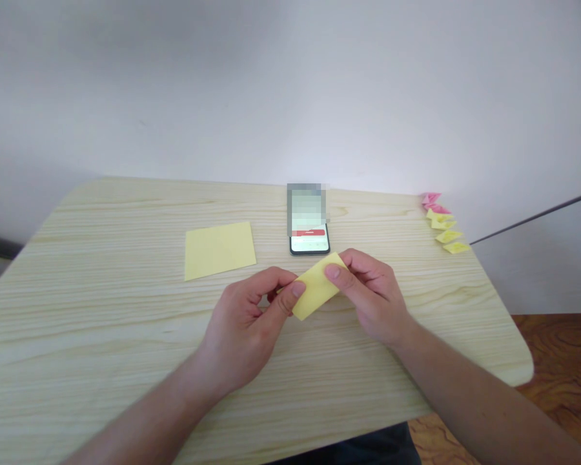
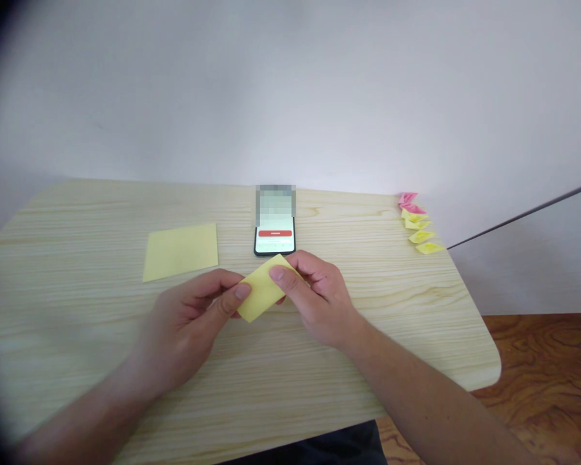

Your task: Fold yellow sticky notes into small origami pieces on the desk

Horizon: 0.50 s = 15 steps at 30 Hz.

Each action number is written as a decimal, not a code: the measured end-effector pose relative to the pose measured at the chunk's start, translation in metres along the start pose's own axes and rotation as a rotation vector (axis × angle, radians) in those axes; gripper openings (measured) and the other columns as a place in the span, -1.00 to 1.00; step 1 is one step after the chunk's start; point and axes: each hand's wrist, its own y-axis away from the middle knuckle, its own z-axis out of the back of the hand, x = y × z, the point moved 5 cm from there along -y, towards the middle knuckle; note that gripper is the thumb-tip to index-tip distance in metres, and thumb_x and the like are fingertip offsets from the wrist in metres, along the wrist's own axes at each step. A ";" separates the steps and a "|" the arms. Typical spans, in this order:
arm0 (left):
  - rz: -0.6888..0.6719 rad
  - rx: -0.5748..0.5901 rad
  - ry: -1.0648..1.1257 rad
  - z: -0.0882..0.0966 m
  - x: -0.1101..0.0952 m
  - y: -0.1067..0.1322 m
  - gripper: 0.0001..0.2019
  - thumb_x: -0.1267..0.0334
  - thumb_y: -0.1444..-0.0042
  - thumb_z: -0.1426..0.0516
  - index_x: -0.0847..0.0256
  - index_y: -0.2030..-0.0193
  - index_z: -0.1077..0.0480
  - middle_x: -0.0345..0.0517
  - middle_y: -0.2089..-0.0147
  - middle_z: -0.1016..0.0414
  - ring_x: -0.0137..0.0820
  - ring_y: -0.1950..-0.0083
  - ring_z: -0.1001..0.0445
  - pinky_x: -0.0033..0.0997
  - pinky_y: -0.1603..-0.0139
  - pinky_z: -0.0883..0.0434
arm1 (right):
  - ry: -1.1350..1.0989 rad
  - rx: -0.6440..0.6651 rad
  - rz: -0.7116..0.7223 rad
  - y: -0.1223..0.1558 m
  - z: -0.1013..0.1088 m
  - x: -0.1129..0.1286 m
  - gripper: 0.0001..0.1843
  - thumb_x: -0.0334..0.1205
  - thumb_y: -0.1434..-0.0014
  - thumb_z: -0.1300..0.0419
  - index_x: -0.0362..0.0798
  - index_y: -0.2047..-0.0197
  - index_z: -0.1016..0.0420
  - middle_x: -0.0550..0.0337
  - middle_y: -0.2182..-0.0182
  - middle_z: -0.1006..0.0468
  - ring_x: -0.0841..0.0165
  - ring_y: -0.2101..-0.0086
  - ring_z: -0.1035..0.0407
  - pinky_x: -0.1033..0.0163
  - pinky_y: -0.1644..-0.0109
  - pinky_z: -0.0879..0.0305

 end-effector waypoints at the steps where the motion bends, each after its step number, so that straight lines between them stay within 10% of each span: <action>1: -0.001 -0.001 -0.006 0.000 0.000 0.000 -0.75 0.07 -0.35 -0.11 0.16 0.24 -0.49 -0.25 0.37 -0.48 -0.43 0.33 -0.39 -0.45 0.31 -0.29 | 0.002 0.003 -0.001 0.000 0.000 0.000 -0.76 -0.09 -0.35 -0.21 -0.04 0.30 -0.52 0.25 0.44 -0.50 0.44 0.42 -0.36 0.31 0.35 -0.28; 15: 0.011 0.017 -0.041 -0.003 -0.002 -0.001 -0.73 0.06 -0.34 -0.11 0.16 0.27 -0.50 -0.24 0.40 -0.46 -0.42 0.36 -0.36 -0.45 0.33 -0.27 | 0.210 -0.057 0.042 0.000 0.002 0.003 -0.71 -0.04 -0.39 -0.15 -0.02 0.29 -0.53 0.26 0.47 -0.37 0.41 0.42 -0.22 0.26 0.35 -0.12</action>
